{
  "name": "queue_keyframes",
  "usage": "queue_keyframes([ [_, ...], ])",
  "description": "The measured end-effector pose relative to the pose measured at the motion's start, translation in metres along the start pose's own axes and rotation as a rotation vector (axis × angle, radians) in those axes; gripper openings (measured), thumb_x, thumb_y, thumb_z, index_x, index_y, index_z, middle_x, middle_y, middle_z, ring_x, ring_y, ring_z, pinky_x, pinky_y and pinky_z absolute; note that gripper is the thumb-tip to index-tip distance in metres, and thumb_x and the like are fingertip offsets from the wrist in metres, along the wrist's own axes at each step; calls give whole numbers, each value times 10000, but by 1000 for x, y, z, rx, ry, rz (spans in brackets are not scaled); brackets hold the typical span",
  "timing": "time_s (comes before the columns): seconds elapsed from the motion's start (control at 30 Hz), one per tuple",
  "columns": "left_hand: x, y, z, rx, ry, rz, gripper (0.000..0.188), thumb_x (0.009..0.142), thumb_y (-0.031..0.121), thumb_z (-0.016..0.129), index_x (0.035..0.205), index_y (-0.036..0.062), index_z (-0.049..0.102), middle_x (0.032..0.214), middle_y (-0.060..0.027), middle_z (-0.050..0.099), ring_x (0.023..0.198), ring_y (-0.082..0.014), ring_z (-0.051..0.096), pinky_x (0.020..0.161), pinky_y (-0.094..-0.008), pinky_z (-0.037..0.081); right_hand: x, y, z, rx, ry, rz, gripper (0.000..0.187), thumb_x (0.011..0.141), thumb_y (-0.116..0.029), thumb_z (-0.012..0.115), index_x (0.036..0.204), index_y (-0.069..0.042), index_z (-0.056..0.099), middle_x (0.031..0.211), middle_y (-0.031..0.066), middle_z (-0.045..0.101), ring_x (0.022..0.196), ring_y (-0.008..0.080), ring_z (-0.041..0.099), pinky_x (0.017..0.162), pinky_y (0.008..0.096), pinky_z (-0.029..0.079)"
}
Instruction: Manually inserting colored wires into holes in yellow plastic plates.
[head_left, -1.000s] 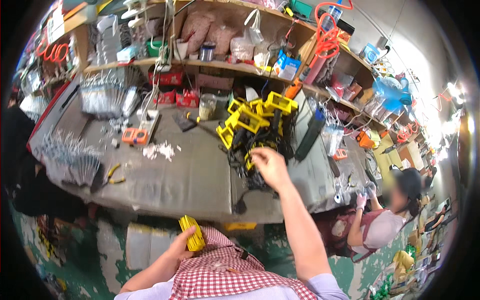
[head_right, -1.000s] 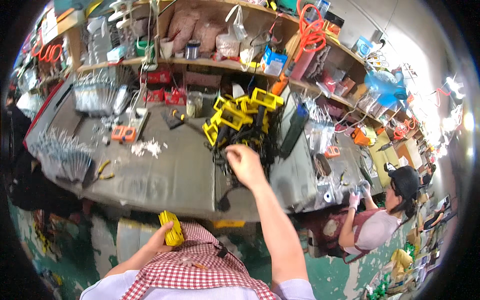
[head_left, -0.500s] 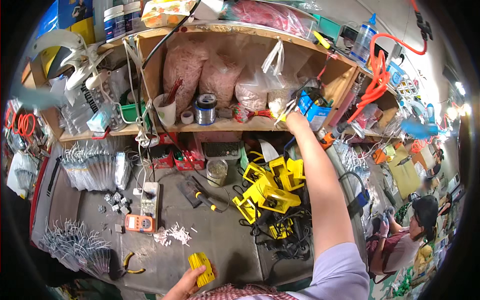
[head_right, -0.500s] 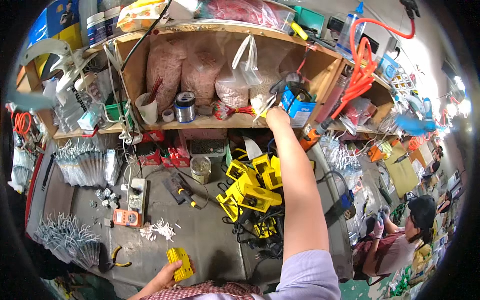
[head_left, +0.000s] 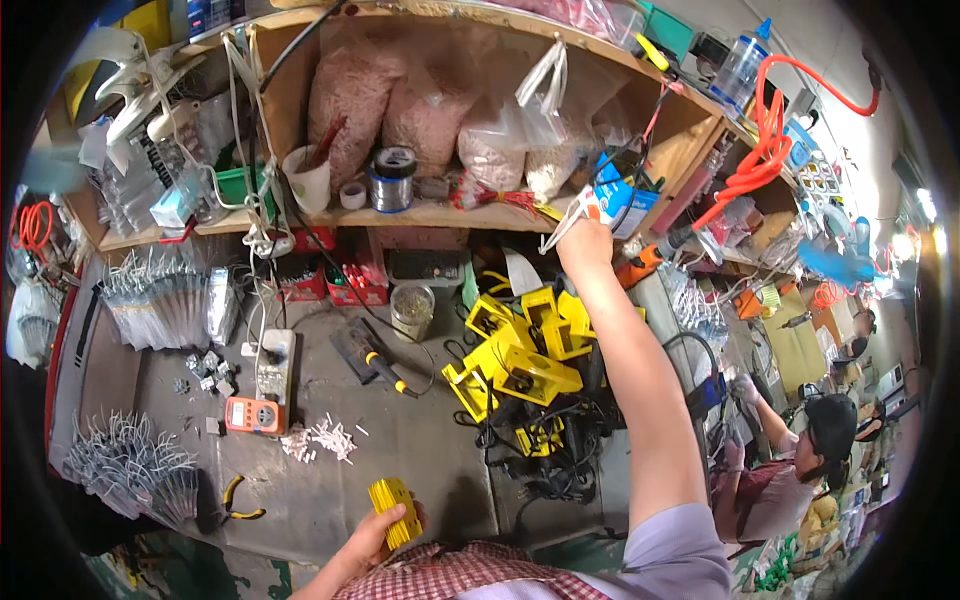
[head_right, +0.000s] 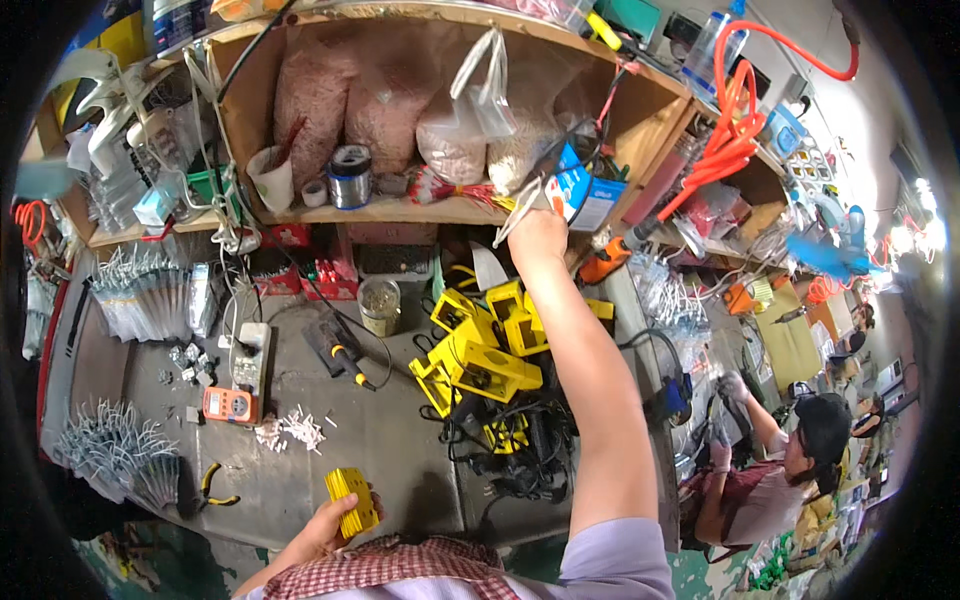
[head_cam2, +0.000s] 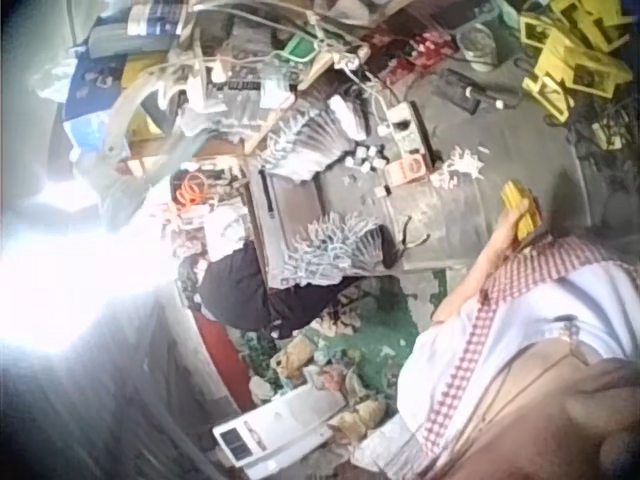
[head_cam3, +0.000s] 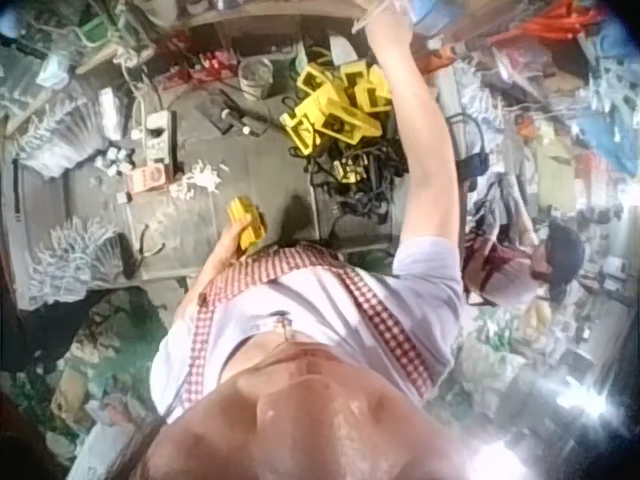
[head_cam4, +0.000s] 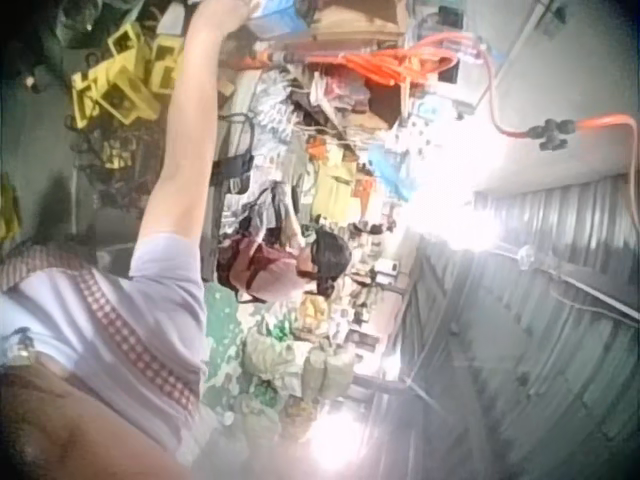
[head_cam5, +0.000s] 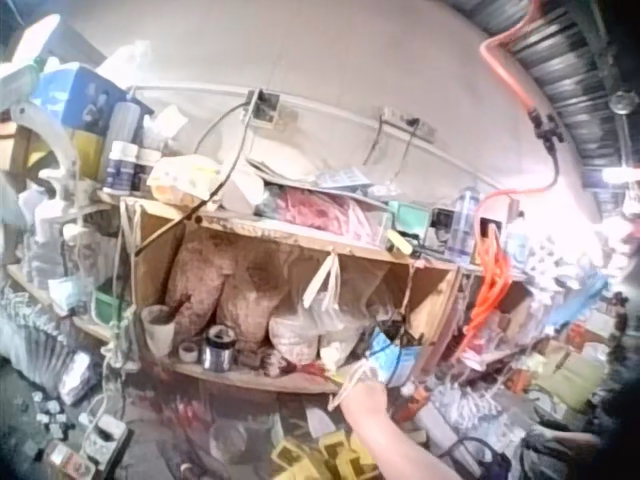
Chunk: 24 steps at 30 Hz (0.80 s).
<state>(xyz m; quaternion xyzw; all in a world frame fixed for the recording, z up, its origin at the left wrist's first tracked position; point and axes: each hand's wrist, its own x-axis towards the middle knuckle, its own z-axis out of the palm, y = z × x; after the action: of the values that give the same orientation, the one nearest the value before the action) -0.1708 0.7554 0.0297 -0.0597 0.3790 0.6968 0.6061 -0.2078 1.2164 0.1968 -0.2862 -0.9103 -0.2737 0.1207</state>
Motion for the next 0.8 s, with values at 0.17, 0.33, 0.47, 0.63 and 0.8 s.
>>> queue_keyframes([
  [0.17,-6,-8,7,10,36,-23,526,796,240,657,1191,10,398,1029,-137,545,950,-277,569,847,-397,474,-52,12,-50,815,-60,328,203,813,-51,490,955,47,597,749,135,652,663,256,654,589,344,524],
  [0.33,-13,-19,18,-28,-69,54,519,801,224,639,1206,7,397,1049,-134,540,976,-280,556,851,-395,473,-137,13,-42,1906,-183,401,293,890,-45,462,1168,49,479,967,116,614,793,172,628,674,285,542],
  [0.47,-19,-22,23,19,-62,71,680,712,283,709,1228,-7,374,1102,-146,503,1050,-297,513,936,-432,418,-186,-8,-48,2094,-305,435,283,913,-31,427,1180,47,480,1049,99,588,859,180,617,729,296,545],
  [0.63,-25,-22,37,-94,-87,213,697,703,256,707,1253,5,358,1167,-152,482,1100,-295,484,999,-442,367,-221,-36,-58,2147,-477,411,316,928,-62,420,1224,48,448,1037,109,593,868,199,626,727,306,546],
  [0.8,-31,-23,37,-274,-144,289,750,728,245,693,1309,-7,289,1276,-194,430,1188,-324,437,1035,-438,334,-253,-82,-74,2239,-799,231,323,937,-114,418,1219,38,462,1035,110,600,867,201,632,745,312,537],
])
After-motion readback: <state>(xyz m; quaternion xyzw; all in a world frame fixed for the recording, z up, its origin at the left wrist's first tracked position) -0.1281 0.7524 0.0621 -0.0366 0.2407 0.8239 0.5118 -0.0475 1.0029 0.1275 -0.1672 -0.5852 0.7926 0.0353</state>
